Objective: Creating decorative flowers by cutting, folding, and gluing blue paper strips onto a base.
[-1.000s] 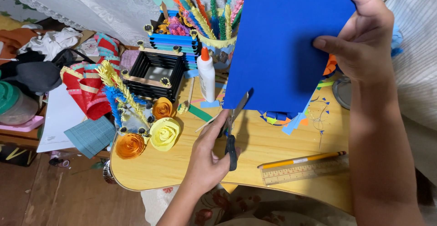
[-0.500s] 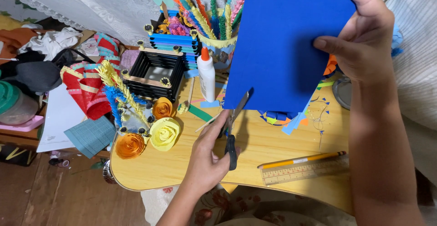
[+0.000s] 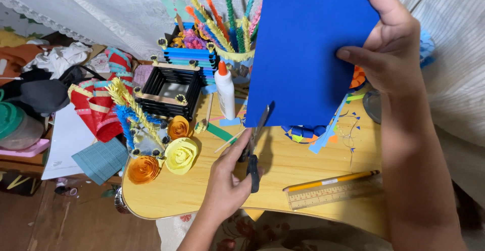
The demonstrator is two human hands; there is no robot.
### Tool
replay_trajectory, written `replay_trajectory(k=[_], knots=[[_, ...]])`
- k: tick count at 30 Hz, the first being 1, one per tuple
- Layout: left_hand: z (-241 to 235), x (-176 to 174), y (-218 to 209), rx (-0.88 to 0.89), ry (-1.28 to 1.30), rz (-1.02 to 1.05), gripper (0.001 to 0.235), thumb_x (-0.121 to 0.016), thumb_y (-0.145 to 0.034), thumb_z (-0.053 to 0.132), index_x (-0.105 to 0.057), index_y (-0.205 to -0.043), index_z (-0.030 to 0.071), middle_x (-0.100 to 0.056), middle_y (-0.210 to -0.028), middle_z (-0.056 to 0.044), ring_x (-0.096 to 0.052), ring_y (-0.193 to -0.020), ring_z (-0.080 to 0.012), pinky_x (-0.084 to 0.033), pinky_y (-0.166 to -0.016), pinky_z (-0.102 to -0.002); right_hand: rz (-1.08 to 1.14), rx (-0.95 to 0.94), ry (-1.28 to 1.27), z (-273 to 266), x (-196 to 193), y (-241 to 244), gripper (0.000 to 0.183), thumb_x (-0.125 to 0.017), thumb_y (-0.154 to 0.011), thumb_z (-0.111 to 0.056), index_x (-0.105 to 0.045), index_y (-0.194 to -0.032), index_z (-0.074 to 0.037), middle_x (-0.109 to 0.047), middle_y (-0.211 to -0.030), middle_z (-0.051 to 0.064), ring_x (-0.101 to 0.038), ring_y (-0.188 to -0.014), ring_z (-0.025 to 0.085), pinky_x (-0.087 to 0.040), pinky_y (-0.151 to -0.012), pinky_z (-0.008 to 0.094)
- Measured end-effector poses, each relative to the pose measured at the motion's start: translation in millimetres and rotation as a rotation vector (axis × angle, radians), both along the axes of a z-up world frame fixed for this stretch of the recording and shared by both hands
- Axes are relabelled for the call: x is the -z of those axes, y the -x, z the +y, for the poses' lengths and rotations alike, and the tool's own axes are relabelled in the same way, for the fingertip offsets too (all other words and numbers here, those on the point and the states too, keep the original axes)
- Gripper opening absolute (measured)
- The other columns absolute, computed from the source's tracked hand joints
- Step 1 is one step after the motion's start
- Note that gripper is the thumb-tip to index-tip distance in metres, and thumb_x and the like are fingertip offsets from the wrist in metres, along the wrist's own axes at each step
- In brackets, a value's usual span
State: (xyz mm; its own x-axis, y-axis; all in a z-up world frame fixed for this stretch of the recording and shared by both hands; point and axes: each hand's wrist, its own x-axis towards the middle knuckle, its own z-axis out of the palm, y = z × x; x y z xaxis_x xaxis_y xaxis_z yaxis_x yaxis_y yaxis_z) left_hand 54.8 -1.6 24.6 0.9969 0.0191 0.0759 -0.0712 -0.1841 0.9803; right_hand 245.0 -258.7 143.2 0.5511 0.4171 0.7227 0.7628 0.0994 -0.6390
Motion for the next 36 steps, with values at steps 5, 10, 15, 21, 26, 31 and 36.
replay_trajectory(k=[5, 10, 15, 21, 26, 31, 36], knots=[[-2.0, 6.3, 0.6, 0.010, 0.021, -0.066, 0.077, -0.073, -0.084, 0.007, -0.045, -0.154, 0.021, -0.067, -0.135, -0.005, -0.062, -0.123, -0.0182, -0.066, -0.075, -0.028, -0.004, -0.066, -0.025, -0.2, -2.0, 0.9, 0.086, -0.062, -0.084, 0.016, -0.019, -0.159, 0.013, -0.029, -0.163, 0.037, -0.032, -0.156, 0.044, -0.036, -0.133, 0.055], [-4.4, 3.8, 2.1, 0.026, 0.044, -0.135, 0.077, -0.072, -0.084, 0.005, -0.043, -0.154, 0.016, -0.067, -0.144, -0.008, -0.059, -0.137, -0.0200, -0.063, -0.092, -0.027, -0.045, -0.052, -0.021, -2.3, -4.1, 1.8, 0.086, -0.064, -0.083, 0.013, -0.019, -0.157, 0.015, -0.027, -0.163, 0.037, -0.031, -0.156, 0.043, -0.035, -0.133, 0.056], [-5.3, 11.0, 1.7, 0.043, 0.129, -0.159, 0.075, -0.072, -0.085, 0.001, -0.045, -0.153, 0.015, -0.067, -0.141, -0.013, -0.063, -0.136, -0.0244, -0.055, -0.111, -0.038, -0.044, -0.047, -0.019, -4.5, -3.7, 1.9, 0.086, -0.064, -0.083, 0.014, -0.020, -0.157, 0.015, -0.028, -0.163, 0.038, -0.031, -0.155, 0.043, -0.037, -0.131, 0.056], [-5.6, 15.3, 1.1, 0.058, 0.174, -0.179, 0.072, -0.073, -0.086, 0.000, -0.046, -0.151, 0.010, -0.065, -0.142, -0.013, -0.065, -0.133, -0.0267, -0.058, -0.107, -0.038, -0.034, -0.045, -0.026, -3.2, -3.6, 2.4, 0.086, -0.065, -0.083, 0.012, -0.021, -0.157, 0.015, -0.027, -0.163, 0.036, -0.030, -0.156, 0.041, -0.034, -0.133, 0.055], [-4.5, 15.4, 1.5, 0.036, 0.138, -0.132, 0.073, -0.075, -0.084, 0.005, -0.047, -0.151, 0.014, -0.074, -0.131, -0.014, -0.069, -0.126, -0.0210, -0.061, -0.102, -0.033, -0.033, -0.031, -0.019, -3.4, -3.0, 2.0, 0.086, -0.065, -0.083, 0.012, -0.021, -0.157, 0.015, -0.029, -0.162, 0.037, -0.032, -0.155, 0.041, -0.035, -0.132, 0.053], [-3.8, 16.3, 1.2, 0.034, 0.126, -0.154, 0.071, -0.074, -0.085, 0.004, -0.048, -0.151, 0.015, -0.076, -0.126, -0.013, -0.072, -0.113, -0.0160, -0.064, -0.095, -0.029, -0.007, -0.057, -0.030, -2.3, -3.6, 2.8, 0.086, -0.063, -0.082, 0.014, -0.019, -0.157, 0.015, -0.027, -0.163, 0.038, -0.031, -0.155, 0.042, -0.036, -0.132, 0.055], [-3.4, 19.0, 1.5, 0.017, 0.111, -0.111, 0.068, -0.075, -0.085, 0.006, -0.053, -0.149, 0.013, -0.080, -0.118, -0.009, -0.073, -0.097, -0.0113, -0.063, -0.078, -0.024, -0.024, -0.067, -0.029, -2.7, -2.7, 2.0, 0.086, -0.063, -0.083, 0.012, -0.019, -0.157, 0.015, -0.028, -0.162, 0.039, -0.031, -0.155, 0.043, -0.036, -0.132, 0.057]])
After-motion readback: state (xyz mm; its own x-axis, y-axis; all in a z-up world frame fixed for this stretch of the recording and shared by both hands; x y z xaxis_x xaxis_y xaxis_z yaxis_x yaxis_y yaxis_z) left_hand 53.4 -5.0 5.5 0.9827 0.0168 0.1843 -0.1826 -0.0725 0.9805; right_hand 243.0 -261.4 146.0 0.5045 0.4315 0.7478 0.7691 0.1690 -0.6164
